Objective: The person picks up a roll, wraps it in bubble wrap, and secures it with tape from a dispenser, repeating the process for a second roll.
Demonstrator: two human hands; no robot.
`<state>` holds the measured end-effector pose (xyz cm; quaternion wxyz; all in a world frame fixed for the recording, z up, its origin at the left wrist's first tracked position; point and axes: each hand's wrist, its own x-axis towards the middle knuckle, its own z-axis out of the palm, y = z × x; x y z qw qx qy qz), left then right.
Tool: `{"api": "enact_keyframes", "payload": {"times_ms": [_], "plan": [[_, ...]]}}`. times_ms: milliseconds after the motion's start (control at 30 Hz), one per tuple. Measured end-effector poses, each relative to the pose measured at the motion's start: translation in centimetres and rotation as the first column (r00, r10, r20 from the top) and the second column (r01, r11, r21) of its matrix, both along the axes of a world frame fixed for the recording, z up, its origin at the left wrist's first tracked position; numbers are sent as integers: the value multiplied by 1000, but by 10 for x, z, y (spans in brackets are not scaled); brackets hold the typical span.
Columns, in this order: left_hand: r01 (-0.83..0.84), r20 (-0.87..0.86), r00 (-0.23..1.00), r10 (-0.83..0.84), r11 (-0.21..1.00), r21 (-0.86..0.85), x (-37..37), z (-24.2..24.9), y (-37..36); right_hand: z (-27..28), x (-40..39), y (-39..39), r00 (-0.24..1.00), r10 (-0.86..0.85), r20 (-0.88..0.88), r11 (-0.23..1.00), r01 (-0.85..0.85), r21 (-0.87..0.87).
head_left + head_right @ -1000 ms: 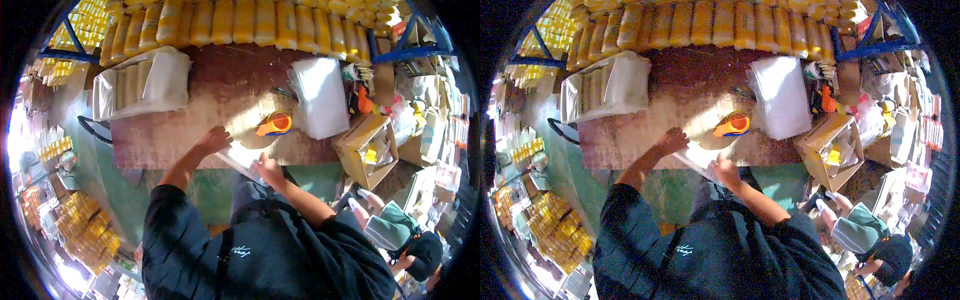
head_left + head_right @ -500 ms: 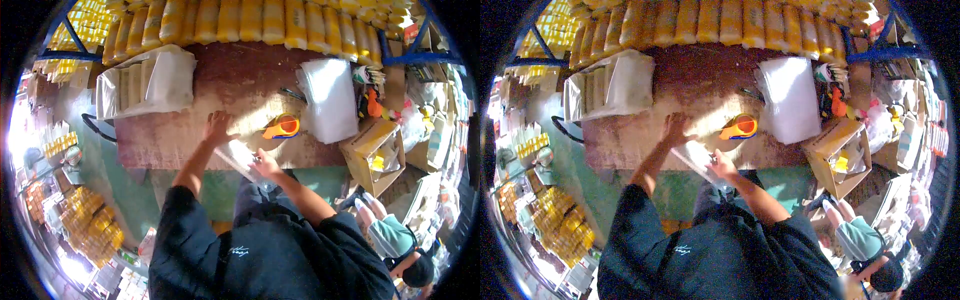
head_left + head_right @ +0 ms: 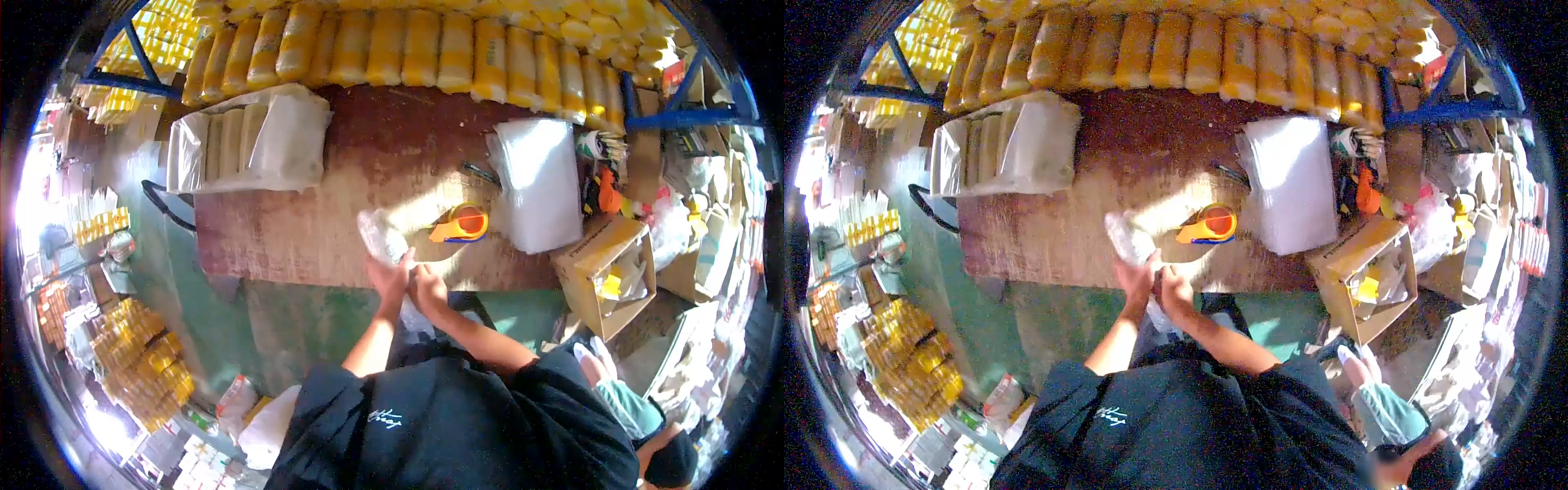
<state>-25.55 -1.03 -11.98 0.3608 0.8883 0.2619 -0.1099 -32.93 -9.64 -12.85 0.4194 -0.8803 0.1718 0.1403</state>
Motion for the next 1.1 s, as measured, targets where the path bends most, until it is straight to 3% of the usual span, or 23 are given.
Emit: {"api": "enact_keyframes", "payload": {"times_ms": [33,67,133,167,200,233,267,300,333,367,433,467,500,567,600,667,800,900,933,1000,1100], "plan": [[71,-20,997,-68,978,196,5,17,-11,-2,-2,2,1000,-9,-22,1000,9,-5],[88,137,980,-146,929,358,0,14,-14,6,-1,2,999,1,-43,1000,-1,6],[33,63,997,-36,998,51,9,16,-9,10,5,-21,978,199,56,972,-205,119],[135,19,990,-137,987,90,11,8,3,11,10,-37,948,294,118,936,-311,164],[236,-22,972,-235,964,125,13,-1,15,-13,2,-48,925,238,296,953,-281,114],[275,-50,961,-272,959,71,16,-9,32,25,23,-61,967,159,201,987,-163,6],[311,-73,948,-309,950,18,23,-15,48,2,22,-80,942,181,283,955,-99,-280],[345,-97,933,-347,938,-36,27,-17,58,19,34,-94,959,184,214,902,-78,-425],[386,-99,916,-388,922,-38,31,-3,61,36,44,-105,984,113,138,910,-47,-413],[396,-75,917,-391,916,70,28,1,58,35,49,-109,990,130,49,829,-81,-554],[398,-28,913,-408,872,283,18,4,38,0,51,-123,967,242,-75,710,-229,-666],[352,24,922,-387,859,372,12,4,30,-8,55,-124,960,276,-39,705,-230,-671],[334,64,919,-389,856,396,13,19,23,-11,59,-124,956,293,-36,711,-243,-659],[367,-43,926,-374,869,333,18,14,22,-16,64,-127,945,325,-42,719,-275,-638],[370,5,921,-389,882,292,21,12,25,-15,65,-130,924,381,33,696,-263,-669],[366,100,915,-392,907,208,19,11,35,-4,59,-138,911,412,28,747,-320,-582],[641,32,743,-668,725,254,23,22,53,56,72,-136,865,502,20,808,-460,-369],[759,-34,615,-787,581,293,24,29,56,121,91,-105,872,482,-78,867,-488,-99],[795,-81,566,-820,518,316,25,34,58,119,94,-98,880,462,-112,886,-464,11],[750,-31,591,-806,535,388,12,2,58,106,102,-82,913,344,-220,931,-301,206],[690,-26,611,-792,516,507,3,-20,52,52,119,-66,894,244,-375,937,-117,329]]}}
